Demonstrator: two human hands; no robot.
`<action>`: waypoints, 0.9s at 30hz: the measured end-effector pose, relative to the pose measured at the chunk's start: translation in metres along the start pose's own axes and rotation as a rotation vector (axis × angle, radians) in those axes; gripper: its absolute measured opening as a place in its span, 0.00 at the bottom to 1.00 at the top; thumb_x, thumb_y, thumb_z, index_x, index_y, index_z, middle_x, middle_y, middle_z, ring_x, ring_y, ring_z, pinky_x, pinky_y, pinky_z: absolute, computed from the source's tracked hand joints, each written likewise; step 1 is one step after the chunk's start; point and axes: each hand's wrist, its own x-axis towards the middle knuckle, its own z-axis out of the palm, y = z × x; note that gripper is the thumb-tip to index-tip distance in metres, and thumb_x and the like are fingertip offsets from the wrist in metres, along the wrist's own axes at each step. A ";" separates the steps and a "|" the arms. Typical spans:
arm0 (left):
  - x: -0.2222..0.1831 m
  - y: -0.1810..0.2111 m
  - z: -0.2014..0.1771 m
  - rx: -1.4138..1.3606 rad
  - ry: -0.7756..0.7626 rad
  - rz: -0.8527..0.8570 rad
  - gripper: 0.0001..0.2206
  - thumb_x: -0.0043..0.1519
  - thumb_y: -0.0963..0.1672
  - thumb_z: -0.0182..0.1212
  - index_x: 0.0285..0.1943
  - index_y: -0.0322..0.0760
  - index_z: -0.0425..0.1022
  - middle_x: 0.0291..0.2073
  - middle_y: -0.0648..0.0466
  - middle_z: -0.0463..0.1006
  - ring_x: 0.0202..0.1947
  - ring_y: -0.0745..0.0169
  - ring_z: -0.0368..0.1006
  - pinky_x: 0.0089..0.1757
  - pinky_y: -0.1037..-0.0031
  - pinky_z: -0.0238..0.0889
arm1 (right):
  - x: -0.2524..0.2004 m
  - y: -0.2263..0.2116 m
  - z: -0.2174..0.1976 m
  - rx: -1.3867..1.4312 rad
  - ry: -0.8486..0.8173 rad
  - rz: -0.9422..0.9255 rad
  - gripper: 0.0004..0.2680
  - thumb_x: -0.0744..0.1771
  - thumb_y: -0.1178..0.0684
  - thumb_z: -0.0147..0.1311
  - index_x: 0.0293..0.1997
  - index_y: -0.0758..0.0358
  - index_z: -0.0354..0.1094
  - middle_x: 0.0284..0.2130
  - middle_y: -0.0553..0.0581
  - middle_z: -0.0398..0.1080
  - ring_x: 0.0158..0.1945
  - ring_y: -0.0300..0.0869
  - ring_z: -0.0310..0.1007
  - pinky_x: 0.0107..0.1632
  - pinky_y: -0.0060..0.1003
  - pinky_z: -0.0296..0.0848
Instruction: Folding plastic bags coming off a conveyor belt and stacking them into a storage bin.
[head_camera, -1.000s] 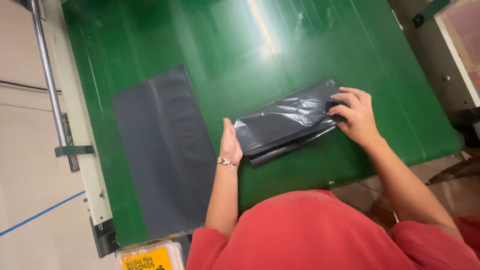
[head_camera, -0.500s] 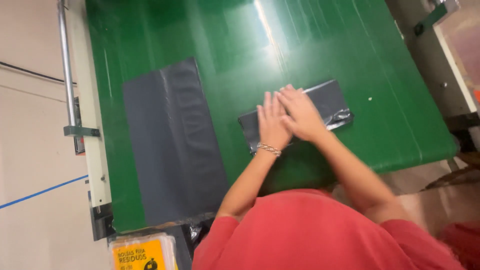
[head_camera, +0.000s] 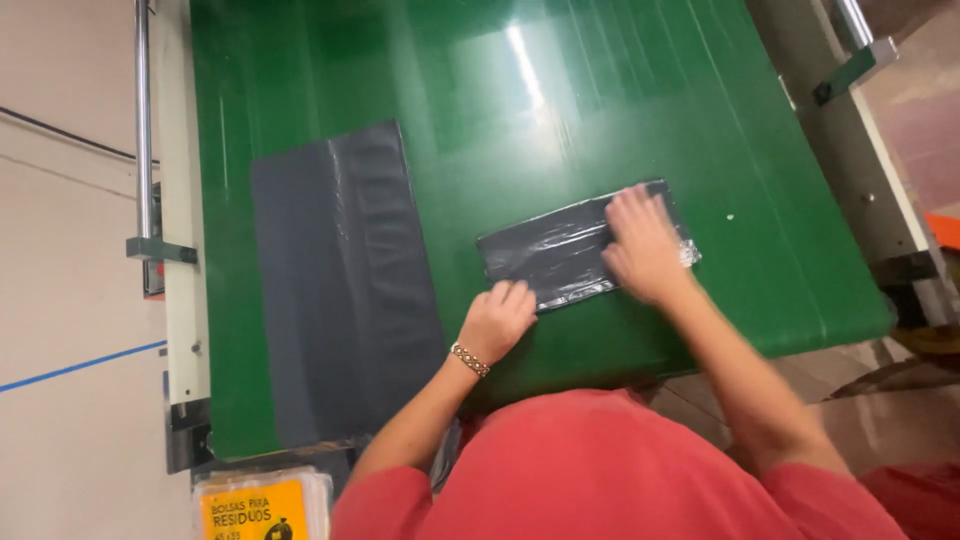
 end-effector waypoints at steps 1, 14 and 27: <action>0.014 -0.004 0.001 0.001 0.006 -0.008 0.17 0.64 0.55 0.51 0.55 0.49 0.68 0.52 0.55 0.70 0.54 0.53 0.68 0.35 0.66 0.67 | -0.002 -0.021 -0.004 -0.005 0.000 -0.009 0.25 0.65 0.42 0.49 0.67 0.68 0.60 0.67 0.68 0.58 0.73 0.62 0.50 0.72 0.58 0.46; 0.129 -0.030 0.016 -1.453 -0.653 -0.298 0.26 0.66 0.58 0.39 0.46 0.41 0.80 0.43 0.50 0.82 0.49 0.54 0.77 0.52 0.68 0.68 | -0.139 -0.059 0.016 0.923 -0.088 0.411 0.09 0.65 0.58 0.50 0.47 0.60 0.73 0.43 0.58 0.74 0.52 0.51 0.73 0.57 0.52 0.66; 0.141 0.002 0.022 -0.615 -0.277 -0.474 0.16 0.64 0.58 0.47 0.38 0.52 0.71 0.31 0.59 0.80 0.38 0.57 0.79 0.41 0.65 0.72 | -0.091 -0.036 -0.014 1.874 0.126 1.397 0.02 0.71 0.54 0.48 0.46 0.57 0.62 0.40 0.53 0.71 0.42 0.44 0.78 0.47 0.48 0.79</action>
